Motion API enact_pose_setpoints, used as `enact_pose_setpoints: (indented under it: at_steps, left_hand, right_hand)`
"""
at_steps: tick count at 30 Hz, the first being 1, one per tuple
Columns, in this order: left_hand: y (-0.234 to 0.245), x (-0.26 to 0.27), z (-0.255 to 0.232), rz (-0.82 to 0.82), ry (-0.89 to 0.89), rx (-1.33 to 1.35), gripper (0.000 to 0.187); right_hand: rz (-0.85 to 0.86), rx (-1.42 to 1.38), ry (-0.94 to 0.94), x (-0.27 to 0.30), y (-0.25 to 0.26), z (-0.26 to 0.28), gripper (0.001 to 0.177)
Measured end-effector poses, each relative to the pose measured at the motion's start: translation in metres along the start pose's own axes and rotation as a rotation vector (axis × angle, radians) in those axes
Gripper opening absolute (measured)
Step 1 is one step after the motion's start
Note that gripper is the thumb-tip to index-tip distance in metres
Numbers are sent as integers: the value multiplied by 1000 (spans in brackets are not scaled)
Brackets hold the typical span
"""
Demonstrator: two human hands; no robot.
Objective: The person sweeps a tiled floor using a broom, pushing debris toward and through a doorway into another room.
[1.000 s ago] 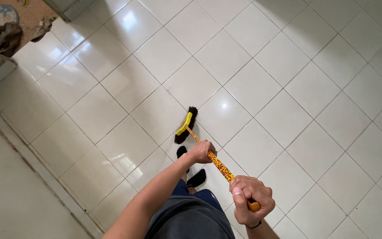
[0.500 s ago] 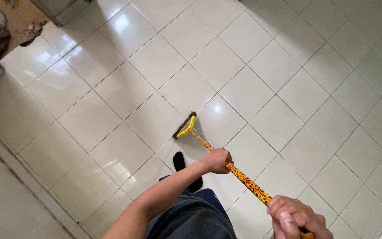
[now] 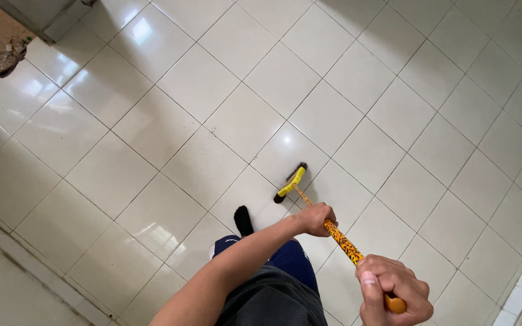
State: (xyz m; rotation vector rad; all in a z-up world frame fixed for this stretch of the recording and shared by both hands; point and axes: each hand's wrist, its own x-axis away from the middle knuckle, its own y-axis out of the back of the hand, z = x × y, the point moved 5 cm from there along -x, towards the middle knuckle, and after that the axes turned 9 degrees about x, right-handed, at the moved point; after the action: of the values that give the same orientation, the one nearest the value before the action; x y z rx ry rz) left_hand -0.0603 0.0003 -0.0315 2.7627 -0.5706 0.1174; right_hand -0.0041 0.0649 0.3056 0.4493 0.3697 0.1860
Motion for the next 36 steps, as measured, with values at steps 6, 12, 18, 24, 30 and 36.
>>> enact_pose_setpoints:
  at_steps: [6,12,18,24,30,36]
  left_hand:
    - [46,22,45,-151,14,-55,21]
    - [103,53,66,-258,121,-83,19]
    - [143,70,84,-315,264,-130,15]
    - [165,49,72,-349,297,-174,23]
    - [166,-6,13,-322,242,-143,16]
    - [142,-83,-36,-275,150,-83,16]
  right_hand:
    - [22,-193,61,-16,-28,-14,30]
    - [79,-480,191,-35,-66,-27,18]
    - [235,-532,216,-56,-92,-41,18]
    - [276,-624,224,-97,-82,-58,17]
    - [403,-635,299,-140,-13,-97,28]
    - [465,-563,260,-174,45,-142,38]
